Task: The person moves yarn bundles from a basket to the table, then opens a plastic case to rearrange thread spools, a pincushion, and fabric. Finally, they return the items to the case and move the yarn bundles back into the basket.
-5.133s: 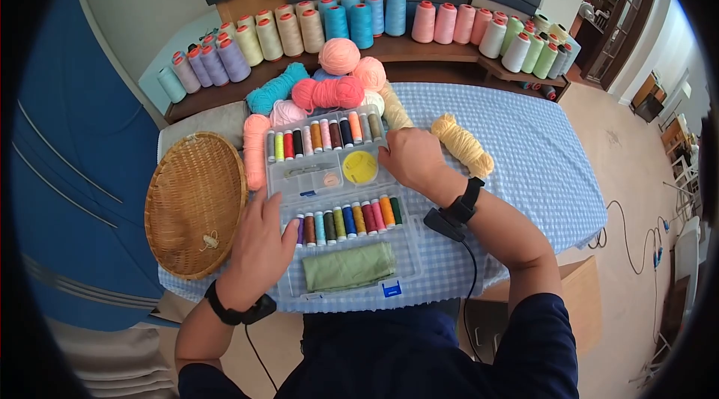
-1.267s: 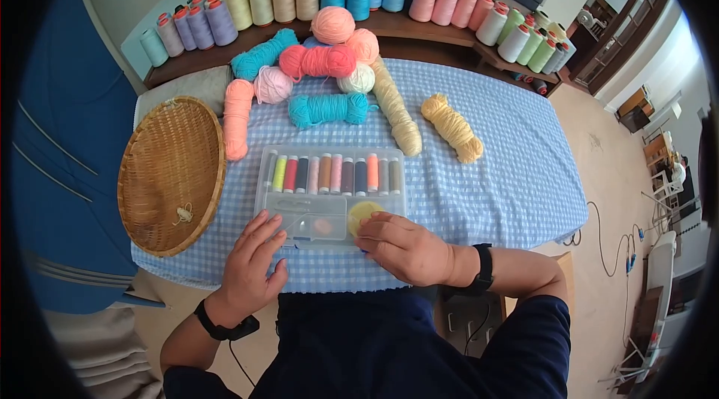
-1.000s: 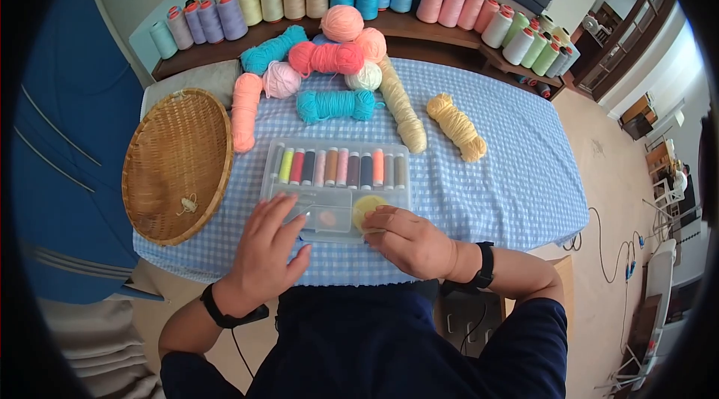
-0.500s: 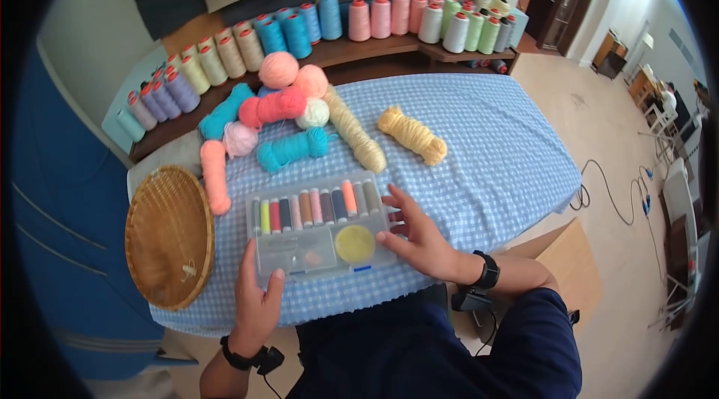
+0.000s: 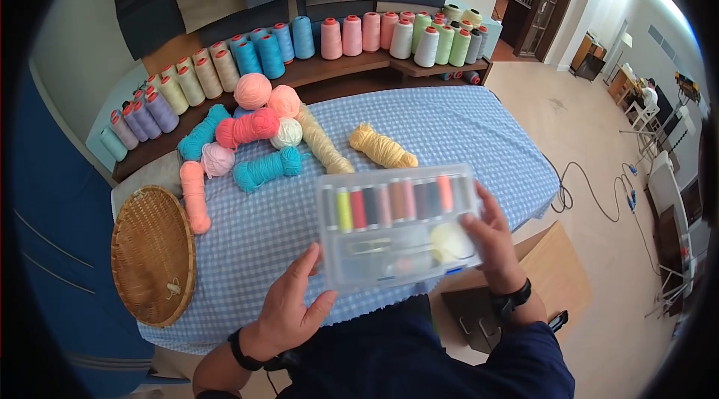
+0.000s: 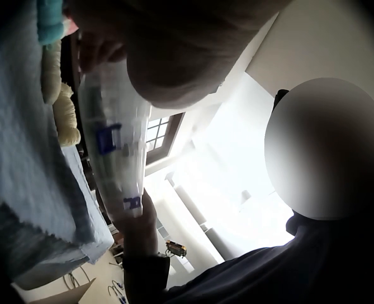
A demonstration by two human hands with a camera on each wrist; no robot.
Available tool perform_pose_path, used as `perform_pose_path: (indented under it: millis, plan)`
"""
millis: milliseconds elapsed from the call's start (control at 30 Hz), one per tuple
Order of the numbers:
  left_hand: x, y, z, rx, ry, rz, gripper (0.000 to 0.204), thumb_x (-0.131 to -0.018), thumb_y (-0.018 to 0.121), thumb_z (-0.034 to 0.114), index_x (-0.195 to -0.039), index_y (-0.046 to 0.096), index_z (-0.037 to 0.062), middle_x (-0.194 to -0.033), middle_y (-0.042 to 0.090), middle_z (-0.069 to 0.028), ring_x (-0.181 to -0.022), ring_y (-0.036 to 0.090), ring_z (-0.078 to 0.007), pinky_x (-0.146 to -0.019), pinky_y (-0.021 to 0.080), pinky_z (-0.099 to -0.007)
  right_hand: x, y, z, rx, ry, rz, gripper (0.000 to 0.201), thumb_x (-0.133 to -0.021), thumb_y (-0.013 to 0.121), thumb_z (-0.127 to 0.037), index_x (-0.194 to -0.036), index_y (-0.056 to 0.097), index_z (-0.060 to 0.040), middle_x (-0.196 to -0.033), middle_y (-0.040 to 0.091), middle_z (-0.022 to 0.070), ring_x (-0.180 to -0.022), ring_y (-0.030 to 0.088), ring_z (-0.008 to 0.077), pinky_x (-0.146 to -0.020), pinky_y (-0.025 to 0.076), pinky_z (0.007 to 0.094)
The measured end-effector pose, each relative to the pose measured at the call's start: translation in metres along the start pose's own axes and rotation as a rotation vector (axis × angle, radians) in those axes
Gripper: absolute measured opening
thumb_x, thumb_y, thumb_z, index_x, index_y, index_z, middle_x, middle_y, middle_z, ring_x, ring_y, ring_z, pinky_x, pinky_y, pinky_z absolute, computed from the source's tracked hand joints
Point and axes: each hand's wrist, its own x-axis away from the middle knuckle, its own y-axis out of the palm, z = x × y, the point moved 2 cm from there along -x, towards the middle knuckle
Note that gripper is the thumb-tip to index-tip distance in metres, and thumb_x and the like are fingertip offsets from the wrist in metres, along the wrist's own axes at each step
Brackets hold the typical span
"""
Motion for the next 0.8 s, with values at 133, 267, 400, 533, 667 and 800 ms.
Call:
perform_pose_path:
  millis: [133, 267, 400, 533, 667, 800]
  plan:
    - [0.002, -0.048, 0.007, -0.791, 0.189, 0.106, 0.071, -0.093, 0.078, 0.014, -0.155, 0.049, -0.0030, -0.157, 0.051, -0.0307, -0.144, 0.052, -0.0495, -0.118, 0.044, -0.0577, -0.009, -0.065, -0.024, -0.034, -0.168, 0.135, 0.062, -0.103, 0.064, -0.006, -0.160, 0.041, 0.0025, -0.145, 0.064, 0.0207, -0.130, 0.068, 0.0296, -0.110, 0.057, 0.0447]
    - [0.035, -0.100, -0.019, -1.097, -0.049, 0.357, 0.065, -0.093, 0.075, 0.011, -0.152, 0.051, -0.0026, -0.162, 0.046, -0.0295, -0.150, 0.043, -0.0507, -0.125, 0.034, -0.0579, -0.046, -0.121, -0.028, -0.042, -0.295, 0.331, 0.050, -0.108, 0.061, -0.012, -0.155, 0.048, 0.0003, -0.141, 0.067, 0.0162, -0.125, 0.070, 0.0289, -0.105, 0.059, 0.0438]
    - [0.068, -0.129, -0.039, -1.285, -0.546, 0.350, 0.046, -0.093, 0.078, 0.016, -0.133, 0.060, -0.0011, -0.138, 0.062, -0.0280, -0.125, 0.064, -0.0469, -0.099, 0.053, -0.0566, -0.113, -0.164, -0.002, -0.056, -0.272, 0.420, 0.054, -0.109, 0.062, -0.012, -0.156, 0.040, 0.0021, -0.141, 0.064, 0.0207, -0.124, 0.070, 0.0311, -0.104, 0.060, 0.0450]
    - [0.097, -0.142, -0.067, -1.268, -0.622, 0.321, 0.022, -0.095, 0.076, 0.014, -0.106, 0.062, 0.0004, -0.100, 0.071, -0.0237, -0.095, 0.072, -0.0445, -0.078, 0.057, -0.0541, -0.171, -0.160, 0.032, -0.103, -0.194, 0.381, 0.061, -0.109, 0.064, -0.013, -0.159, 0.033, 0.0033, -0.144, 0.061, 0.0205, -0.124, 0.069, 0.0349, -0.099, 0.062, 0.0465]
    - [0.120, -0.145, -0.053, -1.244, -0.778, 0.312, 0.018, -0.096, 0.075, 0.012, -0.099, 0.060, 0.0012, -0.095, 0.071, -0.0232, -0.092, 0.071, -0.0442, -0.078, 0.056, -0.0539, -0.173, -0.132, 0.030, 0.082, 0.016, 0.260, 0.074, -0.105, 0.068, -0.019, -0.163, 0.029, 0.0043, -0.146, 0.059, 0.0191, -0.131, 0.065, 0.0324, -0.099, 0.058, 0.0449]
    - [0.144, -0.141, -0.003, -1.217, -0.710, 0.302, 0.018, -0.095, 0.076, 0.012, -0.102, 0.062, 0.0020, -0.095, 0.071, -0.0218, -0.090, 0.070, -0.0451, -0.075, 0.055, -0.0537, -0.162, -0.128, 0.032, 0.257, 0.030, 0.409, 0.086, -0.101, 0.071, -0.023, -0.169, 0.025, 0.0027, -0.152, 0.056, 0.0205, -0.143, 0.054, 0.0326, -0.115, 0.046, 0.0446]
